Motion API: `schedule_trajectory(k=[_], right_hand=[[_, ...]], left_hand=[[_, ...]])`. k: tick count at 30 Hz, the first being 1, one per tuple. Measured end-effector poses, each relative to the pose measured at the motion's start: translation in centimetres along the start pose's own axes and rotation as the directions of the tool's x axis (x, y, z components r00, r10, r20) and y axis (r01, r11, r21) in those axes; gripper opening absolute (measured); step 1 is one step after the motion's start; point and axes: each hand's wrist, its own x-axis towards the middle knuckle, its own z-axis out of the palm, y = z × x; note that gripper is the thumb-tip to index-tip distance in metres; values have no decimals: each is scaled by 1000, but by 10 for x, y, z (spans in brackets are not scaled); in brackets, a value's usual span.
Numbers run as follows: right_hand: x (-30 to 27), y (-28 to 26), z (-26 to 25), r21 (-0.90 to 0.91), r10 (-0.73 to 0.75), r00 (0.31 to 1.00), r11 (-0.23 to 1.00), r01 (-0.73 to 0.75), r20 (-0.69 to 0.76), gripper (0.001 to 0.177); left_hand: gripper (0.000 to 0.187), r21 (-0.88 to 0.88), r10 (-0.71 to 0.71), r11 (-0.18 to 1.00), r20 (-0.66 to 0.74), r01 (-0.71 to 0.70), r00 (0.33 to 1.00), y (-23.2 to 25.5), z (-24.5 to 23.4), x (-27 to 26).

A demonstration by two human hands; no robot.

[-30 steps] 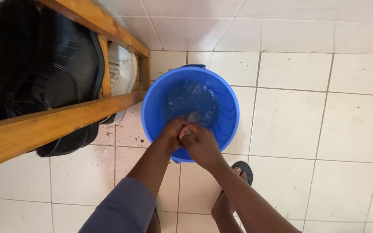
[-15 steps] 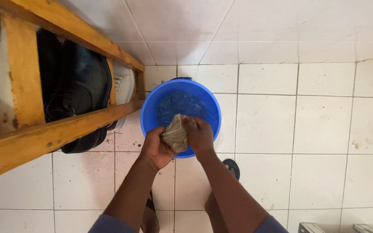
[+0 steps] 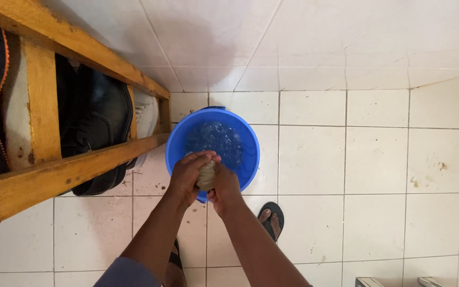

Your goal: The person wipes several shoes with a cloth, dipping the cloth in a blue bucket of water between shoes. They clean a black sneaker, a black boot, and a white sneaker with red accents, then place each shoe back on the wooden shoe rack.

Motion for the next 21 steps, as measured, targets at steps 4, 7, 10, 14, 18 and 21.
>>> schedule_trajectory(k=[4,7,10,14,18,21], right_hand=[[-22,-15,0,241,174,983,953,-183,57,28],[-11,-8,-6,51,151,988,987,-152,28,30],[-2,6,-26,-663,-448,893,661,352,28,38],[-82,-8,-20,-620,-788,499,197,759,360,48],[-44,30,-26,-745,-696,371,-357,564,615,104],[-22,16,-28,-709,-787,151,-433,556,599,75]], left_hand=[[19,35,73,997,-32,-71,997,-7,4,0],[48,140,89,988,-122,-72,989,-6,5,5],[57,301,103,953,-185,-43,977,-12,-3,24],[42,245,-98,952,-325,184,941,0,3,31],[22,209,-235,933,-261,293,936,25,29,7],[28,435,-23,895,-176,99,984,-3,21,22]])
